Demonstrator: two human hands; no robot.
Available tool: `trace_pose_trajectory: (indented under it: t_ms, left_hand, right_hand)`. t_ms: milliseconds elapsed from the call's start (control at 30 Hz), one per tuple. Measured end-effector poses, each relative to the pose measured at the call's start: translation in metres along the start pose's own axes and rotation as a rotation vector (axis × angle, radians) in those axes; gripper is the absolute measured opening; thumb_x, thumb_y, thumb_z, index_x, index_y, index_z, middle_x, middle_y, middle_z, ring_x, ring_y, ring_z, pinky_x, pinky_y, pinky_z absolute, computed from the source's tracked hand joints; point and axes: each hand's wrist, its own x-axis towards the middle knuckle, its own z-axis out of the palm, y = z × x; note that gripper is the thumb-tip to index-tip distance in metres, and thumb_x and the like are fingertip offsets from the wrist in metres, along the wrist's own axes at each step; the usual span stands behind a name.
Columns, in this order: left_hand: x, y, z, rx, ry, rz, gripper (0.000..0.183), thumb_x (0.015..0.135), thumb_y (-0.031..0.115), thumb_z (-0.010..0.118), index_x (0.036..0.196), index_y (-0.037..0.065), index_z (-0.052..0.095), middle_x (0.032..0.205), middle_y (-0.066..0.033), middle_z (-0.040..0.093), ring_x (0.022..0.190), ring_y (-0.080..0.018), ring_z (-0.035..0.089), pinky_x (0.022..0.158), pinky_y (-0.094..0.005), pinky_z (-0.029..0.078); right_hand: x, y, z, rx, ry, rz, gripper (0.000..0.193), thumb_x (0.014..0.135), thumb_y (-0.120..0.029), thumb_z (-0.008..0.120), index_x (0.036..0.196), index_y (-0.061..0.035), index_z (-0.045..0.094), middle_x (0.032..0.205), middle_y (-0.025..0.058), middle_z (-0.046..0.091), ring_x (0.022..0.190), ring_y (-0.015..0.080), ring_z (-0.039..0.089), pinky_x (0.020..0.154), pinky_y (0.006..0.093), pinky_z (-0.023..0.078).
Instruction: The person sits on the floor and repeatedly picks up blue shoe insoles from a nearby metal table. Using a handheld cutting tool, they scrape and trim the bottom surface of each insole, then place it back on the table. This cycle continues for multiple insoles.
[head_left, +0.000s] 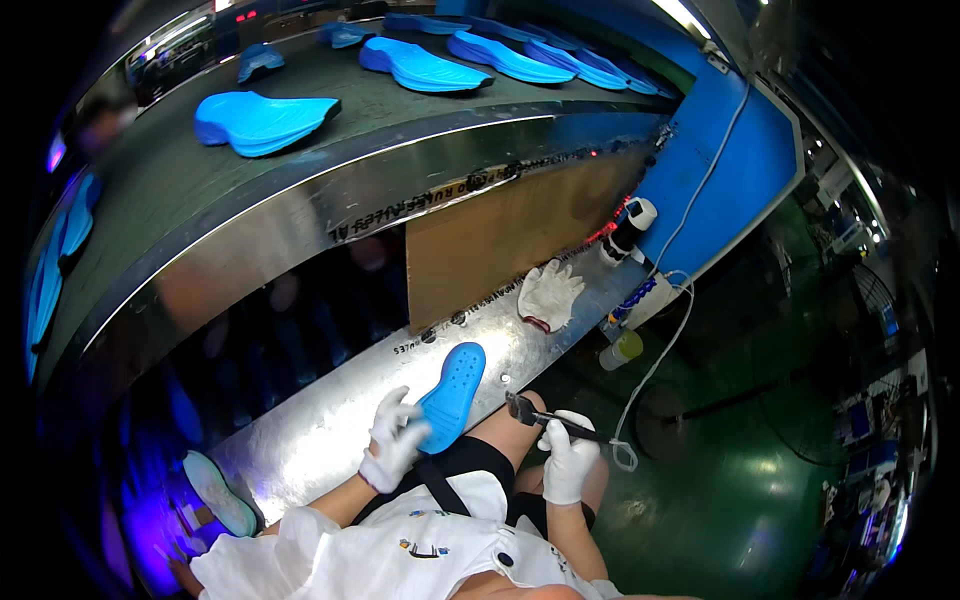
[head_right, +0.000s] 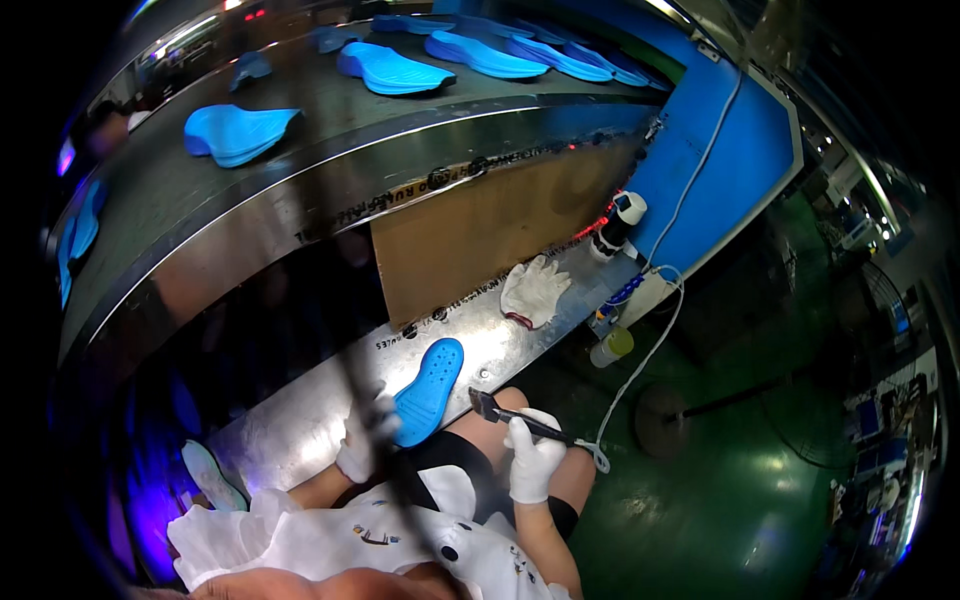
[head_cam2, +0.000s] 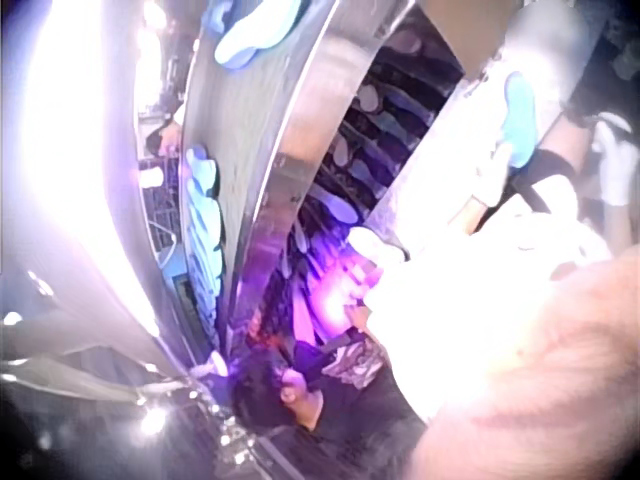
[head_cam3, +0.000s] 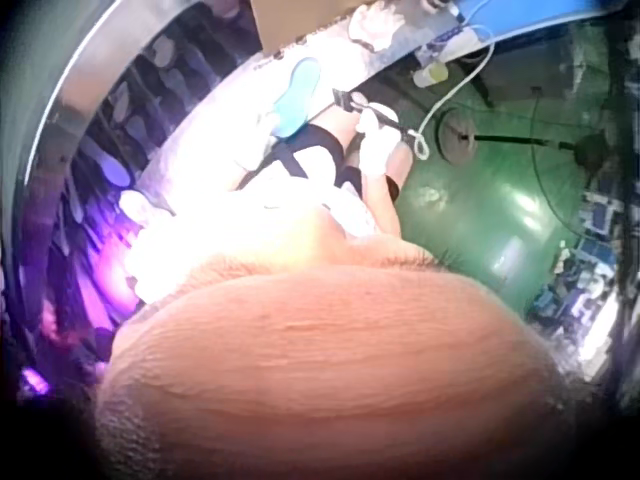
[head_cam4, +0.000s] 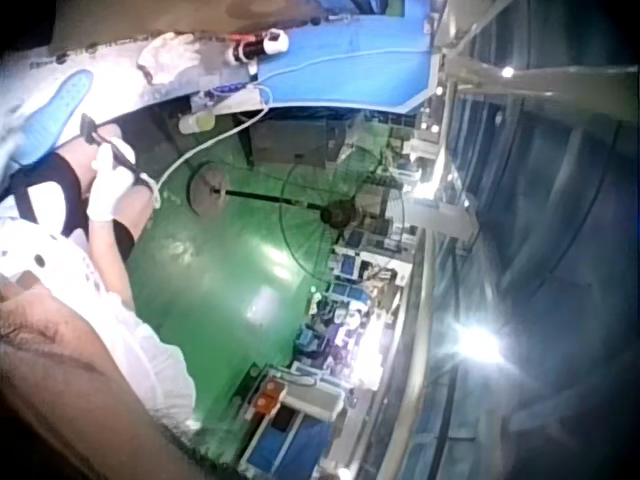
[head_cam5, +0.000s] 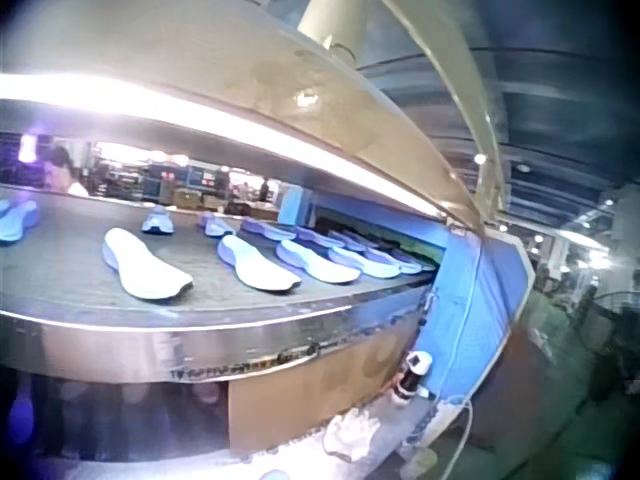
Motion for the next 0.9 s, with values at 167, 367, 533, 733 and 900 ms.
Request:
trace_pose_trajectory:
  t_ms: [167,367,533,733,900]
  left_hand:
    - [0.067,-0.039,-0.01,-1.072,-0.229,-0.999,0.094,0.085,0.083,0.035,0.127,0.002,0.057,0.118,-0.0185,0.062,0.1,-0.0326,0.058,0.07,-0.039,0.047]
    - [0.065,-0.042,0.034,-1.514,-0.454,-0.99,0.098,0.087,0.08,0.028,0.134,-0.004,0.048,0.12,-0.0284,0.057,0.099,-0.0416,0.059,0.083,-0.0487,0.054]
    - [0.049,-0.016,0.069,-1.425,-0.48,-0.882,0.085,0.093,0.072,0.025,0.13,0.001,0.05,0.112,-0.0244,0.06,0.088,-0.0349,0.059,0.074,-0.0462,0.053]
    - [0.049,0.037,0.065,-1.373,-0.276,-0.789,0.078,0.092,0.072,0.032,0.125,0.006,0.056,0.111,-0.0221,0.064,0.091,-0.0369,0.064,0.075,-0.0505,0.055]
    - [0.028,0.056,0.074,-1.544,-0.33,-0.858,0.082,0.087,0.075,0.038,0.133,0.009,0.052,0.122,-0.0185,0.062,0.102,-0.0374,0.063,0.082,-0.0554,0.052]
  right_hand:
    - [0.002,0.016,0.009,0.038,-0.047,0.063,0.017,0.088,-0.002,0.064,0.104,0.0034,0.06,0.074,0.0049,0.061,0.057,0.0106,0.056,0.054,0.0243,0.047]
    - [0.005,0.03,0.015,-0.036,-0.107,0.03,0.018,0.087,-0.002,0.066,0.104,0.0013,0.061,0.075,0.0055,0.062,0.058,0.0103,0.056,0.054,0.0242,0.046]
    - [0.054,0.049,0.036,-0.497,-0.106,-0.287,0.015,0.084,-0.012,0.074,0.093,-0.0014,0.068,0.082,0.0095,0.069,0.068,0.0197,0.065,0.063,0.0318,0.051]
    - [-0.003,-0.029,0.052,-1.066,-0.622,-0.676,0.016,0.078,-0.016,0.076,0.091,-0.013,0.067,0.084,0.0075,0.067,0.076,0.0265,0.067,0.065,0.0352,0.053]
    - [0.031,-0.046,0.055,-0.754,-0.321,-0.835,0.024,0.077,-0.008,0.071,0.101,-0.0058,0.067,0.091,0.0097,0.067,0.073,0.0268,0.063,0.064,0.0371,0.052]
